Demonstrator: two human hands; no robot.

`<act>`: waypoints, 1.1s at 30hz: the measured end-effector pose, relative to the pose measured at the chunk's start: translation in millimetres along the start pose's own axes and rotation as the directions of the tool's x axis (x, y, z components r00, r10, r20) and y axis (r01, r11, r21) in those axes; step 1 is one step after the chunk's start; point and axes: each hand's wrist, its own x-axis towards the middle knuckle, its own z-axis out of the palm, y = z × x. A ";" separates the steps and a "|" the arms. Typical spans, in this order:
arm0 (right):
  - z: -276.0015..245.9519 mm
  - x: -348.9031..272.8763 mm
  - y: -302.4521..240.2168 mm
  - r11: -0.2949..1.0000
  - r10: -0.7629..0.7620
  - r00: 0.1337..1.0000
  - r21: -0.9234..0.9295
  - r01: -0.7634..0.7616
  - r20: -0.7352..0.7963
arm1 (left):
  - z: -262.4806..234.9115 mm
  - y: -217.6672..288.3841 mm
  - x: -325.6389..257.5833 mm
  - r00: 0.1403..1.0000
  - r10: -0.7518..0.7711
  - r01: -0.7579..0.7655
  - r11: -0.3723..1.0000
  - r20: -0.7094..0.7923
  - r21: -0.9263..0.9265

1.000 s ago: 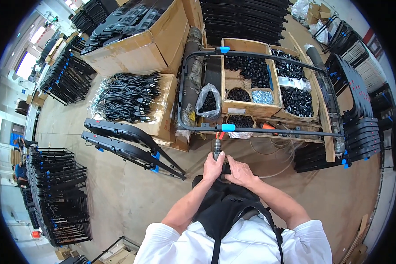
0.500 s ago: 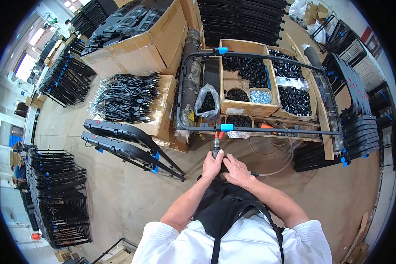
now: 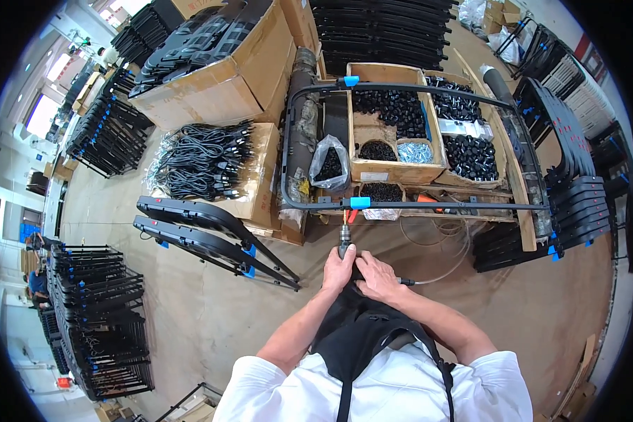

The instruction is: Assemble machinery parts by connecting internal wires and fastening plastic covers with screws.

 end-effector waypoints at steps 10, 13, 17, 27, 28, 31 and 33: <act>-18.6 -29.7 11.0 0.992 0.103 0.993 -0.076 -0.098 0.054 | 28.2 5.0 -18.6 0.997 -0.008 0.016 0.995 0.075 -0.102; -24.2 -29.9 18.3 0.990 0.127 0.992 -0.068 -0.127 -0.017 | 35.0 15.2 -18.7 0.996 -0.026 0.034 0.994 0.082 -0.101; -26.4 -30.7 19.5 0.992 0.116 0.993 -0.054 -0.116 -0.008 | 32.4 16.8 -16.4 0.997 0.008 -0.005 0.999 0.074 -0.033; -26.9 -23.6 30.1 0.994 0.108 0.994 -0.028 -0.108 -0.003 | 33.7 30.3 -11.2 0.998 -0.008 0.008 1.000 0.058 0.008; -26.6 -22.2 31.4 0.994 0.107 0.994 -0.029 -0.107 -0.002 | 33.4 29.3 -10.9 0.998 -0.003 0.003 1.000 0.065 -0.002; -28.0 -17.9 33.8 0.992 0.127 0.991 -0.031 -0.126 0.032 | 33.8 33.0 -7.3 0.999 -0.002 0.001 1.000 0.044 0.020; -31.5 -16.7 32.8 0.985 0.171 0.984 -0.040 -0.169 0.059 | 33.1 40.9 -9.1 0.998 -0.013 0.011 0.999 0.059 0.036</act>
